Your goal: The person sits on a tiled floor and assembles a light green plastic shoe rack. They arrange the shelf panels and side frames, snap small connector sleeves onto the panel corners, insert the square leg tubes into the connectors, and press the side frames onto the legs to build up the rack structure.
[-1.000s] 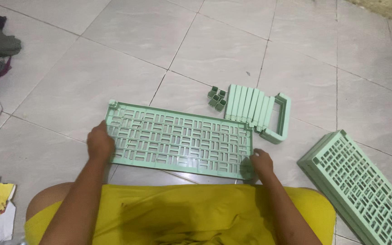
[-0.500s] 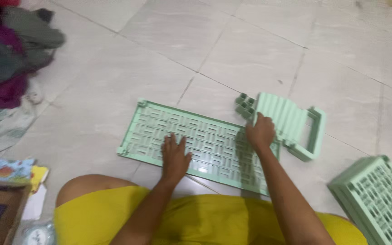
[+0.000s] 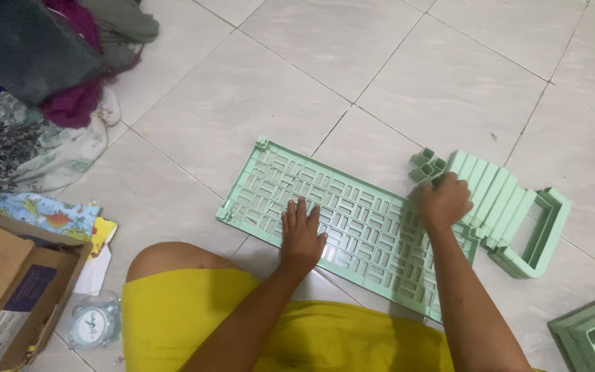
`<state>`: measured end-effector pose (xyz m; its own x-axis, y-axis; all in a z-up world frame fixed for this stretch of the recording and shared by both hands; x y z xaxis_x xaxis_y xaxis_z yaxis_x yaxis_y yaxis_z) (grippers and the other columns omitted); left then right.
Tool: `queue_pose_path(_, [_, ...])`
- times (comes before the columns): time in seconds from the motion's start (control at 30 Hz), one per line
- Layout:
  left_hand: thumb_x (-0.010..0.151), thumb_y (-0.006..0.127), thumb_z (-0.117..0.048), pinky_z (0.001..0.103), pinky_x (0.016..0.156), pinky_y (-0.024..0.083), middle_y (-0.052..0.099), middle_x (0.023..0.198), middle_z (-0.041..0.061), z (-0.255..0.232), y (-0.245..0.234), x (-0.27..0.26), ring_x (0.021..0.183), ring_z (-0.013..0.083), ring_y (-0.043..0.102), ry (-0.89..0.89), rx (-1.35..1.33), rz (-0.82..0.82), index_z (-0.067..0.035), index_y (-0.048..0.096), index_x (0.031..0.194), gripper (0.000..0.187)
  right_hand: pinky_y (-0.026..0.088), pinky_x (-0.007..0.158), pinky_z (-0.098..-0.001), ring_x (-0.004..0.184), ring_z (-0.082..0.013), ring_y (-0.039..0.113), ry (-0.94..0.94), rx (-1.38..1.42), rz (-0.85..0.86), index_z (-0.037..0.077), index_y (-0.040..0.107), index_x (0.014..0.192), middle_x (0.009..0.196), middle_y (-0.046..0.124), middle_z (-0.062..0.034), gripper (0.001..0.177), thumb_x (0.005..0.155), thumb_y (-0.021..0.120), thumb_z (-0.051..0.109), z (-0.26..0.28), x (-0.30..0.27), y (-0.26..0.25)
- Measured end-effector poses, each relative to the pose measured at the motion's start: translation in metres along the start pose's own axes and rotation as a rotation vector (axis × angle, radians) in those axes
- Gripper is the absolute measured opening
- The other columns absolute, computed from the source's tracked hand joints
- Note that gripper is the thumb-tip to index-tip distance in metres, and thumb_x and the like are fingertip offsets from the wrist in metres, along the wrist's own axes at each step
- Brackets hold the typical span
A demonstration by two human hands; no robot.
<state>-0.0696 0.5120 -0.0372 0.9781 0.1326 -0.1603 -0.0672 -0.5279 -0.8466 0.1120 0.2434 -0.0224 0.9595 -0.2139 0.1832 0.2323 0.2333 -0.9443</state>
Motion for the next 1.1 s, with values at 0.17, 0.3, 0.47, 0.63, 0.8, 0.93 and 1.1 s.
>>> queue_pose_path(0.17, [0.093, 0.068, -0.03, 0.057, 0.123, 0.008, 0.016, 0.164, 0.027, 0.001, 0.002, 0.003, 0.153, 0.047, 0.008, -0.004, 0.014, 0.01, -0.006, 0.037, 0.153, 0.072, 0.037, 0.095, -0.0558, 0.105, -0.0353, 0.057, 0.022, 0.257, -0.113, 0.001, 0.066, 0.114, 0.11, 0.061, -0.0171, 0.04, 0.091, 0.075, 0.032, 0.001, -0.016, -0.017])
queue_pose_path(0.3, [0.095, 0.068, -0.031, 0.057, 0.121, 0.009, 0.019, 0.162, 0.028, 0.003, 0.005, 0.009, 0.151, 0.0471, 0.01, -0.02, -0.119, -0.025, -0.006, 0.035, 0.153, 0.071, 0.048, 0.084, -0.0449, 0.094, -0.029, 0.06, 0.074, 0.497, -0.018, -0.002, 0.063, 0.116, 0.108, 0.061, -0.0162, 0.04, 0.092, 0.074, 0.029, 0.009, -0.052, -0.021])
queue_pose_path(0.47, [0.094, 0.068, -0.021, 0.043, 0.112, 0.044, 0.051, 0.151, 0.022, 0.003, 0.005, 0.015, 0.136, 0.0334, 0.052, 0.027, -0.808, -0.111, -0.005, 0.039, 0.153, 0.067, 0.05, 0.084, -0.0362, 0.093, -0.0191, 0.063, 0.185, 0.999, 0.384, -0.001, 0.066, 0.117, 0.105, 0.069, -0.0114, 0.038, 0.09, 0.073, 0.026, 0.052, -0.111, -0.006])
queue_pose_path(0.63, [0.091, 0.068, -0.011, 0.033, 0.098, 0.058, 0.064, 0.141, 0.015, 0.026, -0.038, 0.026, 0.12, 0.0198, 0.067, -0.019, -1.203, -0.035, -0.005, 0.049, 0.15, 0.063, 0.05, 0.079, -0.0339, 0.085, -0.0179, 0.062, 0.314, 1.224, 0.699, 0.001, 0.066, 0.117, 0.101, 0.07, -0.0095, 0.033, 0.093, 0.068, 0.024, 0.118, -0.153, -0.008])
queue_pose_path(0.8, [0.081, 0.076, -0.007, 0.033, 0.088, 0.059, 0.071, 0.128, 0.011, 0.066, -0.108, 0.005, 0.11, 0.0182, 0.067, -0.07, -0.946, -0.165, -0.005, 0.062, 0.136, 0.056, 0.05, 0.076, -0.0333, 0.086, -0.0162, 0.063, 0.3, 1.346, 0.892, 0.006, 0.065, 0.119, 0.103, 0.07, -0.0053, 0.03, 0.096, 0.062, 0.025, 0.183, -0.169, -0.017])
queue_pose_path(0.93, [0.079, 0.079, -0.008, 0.029, 0.091, 0.058, 0.073, 0.124, 0.011, 0.094, -0.154, -0.005, 0.111, 0.0142, 0.069, 0.03, -0.946, -0.198, -0.004, 0.066, 0.132, 0.055, 0.05, 0.076, -0.0338, 0.085, -0.0169, 0.062, 0.333, 1.4, 1.078, 0.006, 0.06, 0.117, 0.103, 0.07, -0.0063, 0.025, 0.1, 0.058, 0.024, 0.226, -0.185, -0.014])
queue_pose_path(1.1, [0.077, 0.083, -0.014, 0.029, 0.082, 0.058, 0.077, 0.108, 0.011, 0.127, -0.187, -0.017, 0.094, 0.0142, 0.072, -0.184, -0.795, -0.159, -0.008, 0.071, 0.128, 0.053, 0.048, 0.075, -0.0327, 0.083, -0.0153, 0.06, 0.252, 1.258, 1.11, 0.009, 0.063, 0.116, 0.103, 0.071, -0.0037, 0.027, 0.096, 0.06, 0.027, 0.265, -0.197, -0.013])
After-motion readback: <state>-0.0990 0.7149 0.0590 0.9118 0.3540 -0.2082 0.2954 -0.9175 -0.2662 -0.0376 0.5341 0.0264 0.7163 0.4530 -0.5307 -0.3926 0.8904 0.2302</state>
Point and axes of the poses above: each hand's wrist, its own x-axis towards the middle knuckle, its own y-axis out of the palm, z = x × y, the point moved 2 cm from there along x, towards the middle knuckle
